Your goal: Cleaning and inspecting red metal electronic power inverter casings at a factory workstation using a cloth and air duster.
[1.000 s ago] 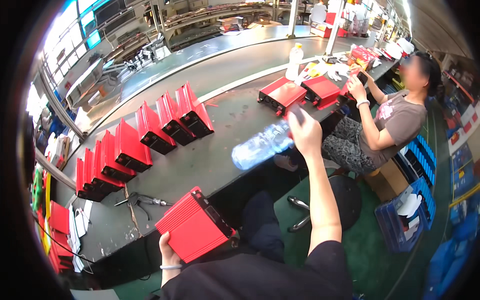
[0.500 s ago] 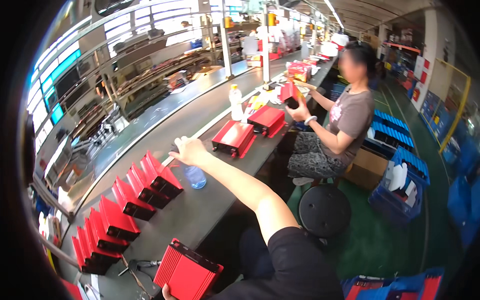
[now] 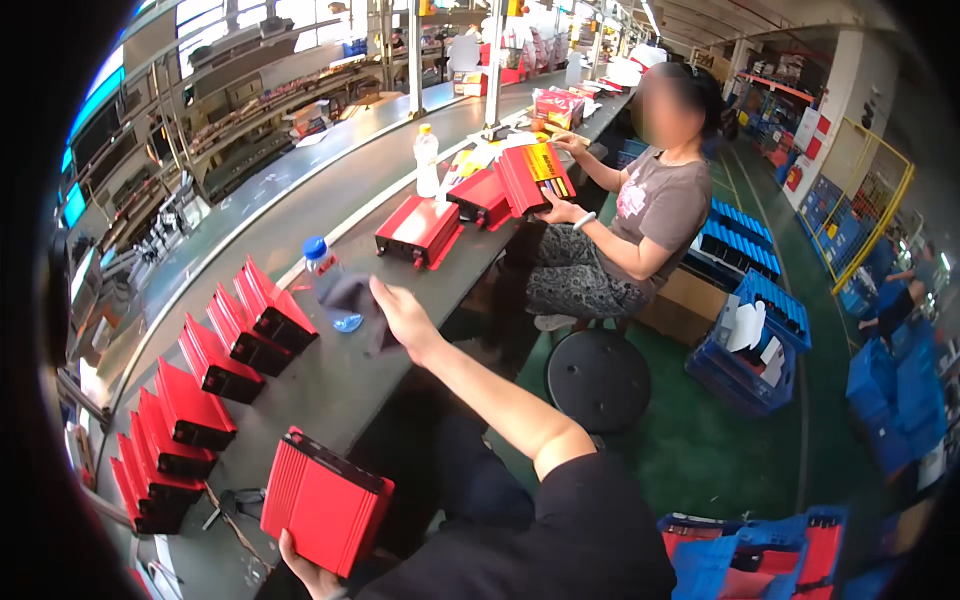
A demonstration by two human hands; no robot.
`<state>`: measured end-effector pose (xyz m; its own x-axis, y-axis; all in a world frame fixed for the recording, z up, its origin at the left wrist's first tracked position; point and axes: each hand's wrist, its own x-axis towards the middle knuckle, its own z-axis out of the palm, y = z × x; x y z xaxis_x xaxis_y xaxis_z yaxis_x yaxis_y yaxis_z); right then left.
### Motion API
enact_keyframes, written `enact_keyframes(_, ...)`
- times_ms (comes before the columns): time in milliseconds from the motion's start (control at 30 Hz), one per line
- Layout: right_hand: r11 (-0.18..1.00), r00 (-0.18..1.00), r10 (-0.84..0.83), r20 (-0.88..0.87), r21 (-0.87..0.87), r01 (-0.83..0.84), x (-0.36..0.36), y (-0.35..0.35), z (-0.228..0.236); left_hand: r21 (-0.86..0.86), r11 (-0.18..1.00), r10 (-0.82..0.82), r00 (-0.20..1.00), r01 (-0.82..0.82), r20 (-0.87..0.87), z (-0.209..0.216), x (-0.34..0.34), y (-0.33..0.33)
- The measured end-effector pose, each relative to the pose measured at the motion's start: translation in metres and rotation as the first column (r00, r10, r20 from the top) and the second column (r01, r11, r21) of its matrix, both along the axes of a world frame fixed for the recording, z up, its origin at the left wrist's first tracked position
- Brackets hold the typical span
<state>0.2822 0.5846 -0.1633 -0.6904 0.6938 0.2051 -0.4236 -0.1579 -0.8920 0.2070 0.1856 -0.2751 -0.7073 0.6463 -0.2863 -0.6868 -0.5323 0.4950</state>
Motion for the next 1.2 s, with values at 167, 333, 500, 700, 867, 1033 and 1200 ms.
enact_keyframes(167, 0.732, 0.963, 0.262, 0.057, -0.662, -0.160, 0.057, -0.051, -0.070, -0.141, 0.990, -0.028, 0.995, 0.014, -0.101, 0.047, 0.022, 0.008)
enact_keyframes(333, 0.683, 0.989, 0.149, -0.004, -0.723, -0.106, 0.097, -0.038, -0.101, -0.200, 0.978, -0.089, 0.989, 0.064, -0.117, 0.052, 0.025, 0.026)
enact_keyframes(500, 0.931, 0.994, 0.006, 0.113, -0.363, 0.036, 0.089, -0.049, -0.067, -0.282, 0.956, -0.158, 0.955, 0.084, -0.252, 0.053, 0.033, 0.028)
enact_keyframes(700, 0.950, 0.973, -0.153, 0.171, 0.297, 0.097, 0.053, -0.084, -0.025, -0.448, 0.884, -0.336, 0.844, 0.130, -0.418, 0.077, 0.035, 0.039)
enact_keyframes(867, 0.611, 0.898, -0.057, 0.437, 0.726, -0.315, 0.047, -0.106, -0.017, -0.573, 0.813, -0.449, 0.741, 0.107, -0.499, 0.079, 0.034, 0.047)
enact_keyframes(1033, 0.456, 0.911, -0.069, 0.406, 0.825, -0.333, 0.043, -0.115, -0.020, -0.603, 0.795, -0.470, 0.695, 0.066, -0.544, 0.078, 0.036, 0.051)
enact_keyframes(1200, 0.356, 0.859, -0.022, 0.512, 0.806, -0.472, 0.042, -0.122, -0.023, -0.644, 0.765, -0.505, 0.607, -0.015, -0.614, 0.068, 0.034, 0.056)
